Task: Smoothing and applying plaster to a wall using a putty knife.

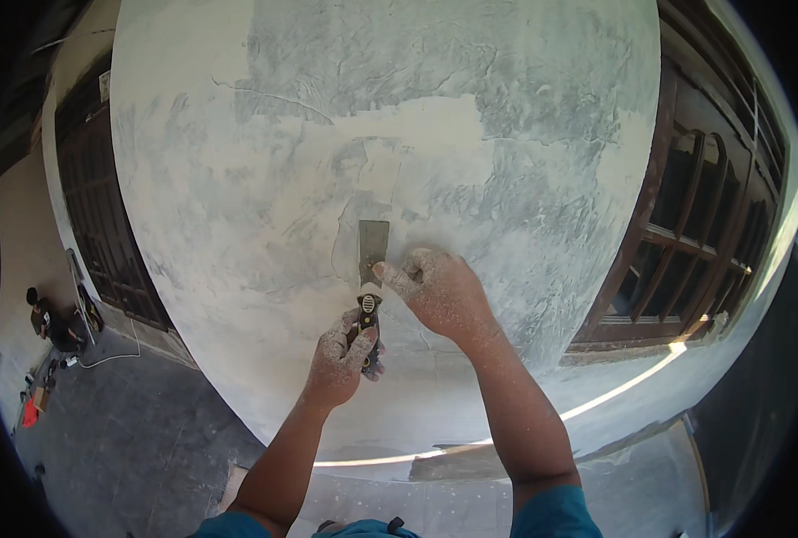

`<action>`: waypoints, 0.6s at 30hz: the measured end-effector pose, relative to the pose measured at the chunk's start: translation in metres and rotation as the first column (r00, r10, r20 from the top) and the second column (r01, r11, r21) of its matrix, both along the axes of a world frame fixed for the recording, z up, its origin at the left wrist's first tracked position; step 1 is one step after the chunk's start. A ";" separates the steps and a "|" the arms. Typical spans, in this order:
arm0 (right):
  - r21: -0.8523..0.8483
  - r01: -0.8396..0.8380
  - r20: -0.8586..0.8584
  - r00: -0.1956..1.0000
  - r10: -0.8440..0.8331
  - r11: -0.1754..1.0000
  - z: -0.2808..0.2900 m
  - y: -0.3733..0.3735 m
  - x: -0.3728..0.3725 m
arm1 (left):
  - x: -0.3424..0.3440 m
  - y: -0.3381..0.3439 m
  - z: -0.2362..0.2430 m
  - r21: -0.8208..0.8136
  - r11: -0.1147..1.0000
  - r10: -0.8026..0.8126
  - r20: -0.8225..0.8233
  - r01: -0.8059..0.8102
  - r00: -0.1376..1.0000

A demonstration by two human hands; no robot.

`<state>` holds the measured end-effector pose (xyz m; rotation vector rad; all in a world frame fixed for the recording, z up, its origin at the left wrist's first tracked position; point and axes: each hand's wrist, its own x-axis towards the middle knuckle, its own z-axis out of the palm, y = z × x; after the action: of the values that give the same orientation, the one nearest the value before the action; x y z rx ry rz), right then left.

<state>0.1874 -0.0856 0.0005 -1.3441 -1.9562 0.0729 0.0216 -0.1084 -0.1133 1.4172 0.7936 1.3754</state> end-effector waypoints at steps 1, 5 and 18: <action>0.086 0.034 0.028 0.999 -0.036 0.996 0.016 -0.002 0.004 | 0.003 -0.001 -0.006 -0.006 1.000 0.021 0.013 -0.021 1.000; 0.480 0.065 0.144 0.978 -0.152 0.875 0.068 0.026 0.029 | 0.020 0.001 -0.003 0.053 0.973 0.229 -0.128 -0.224 0.965; 0.915 -0.224 0.327 0.899 -0.292 0.337 0.107 0.068 0.073 | 0.047 0.009 0.029 0.035 0.989 0.141 0.064 -0.144 0.988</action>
<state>0.2608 -0.0177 0.1077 -0.5506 -1.7239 -1.3574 0.0683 -0.0990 -0.0843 1.3628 0.8453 1.5441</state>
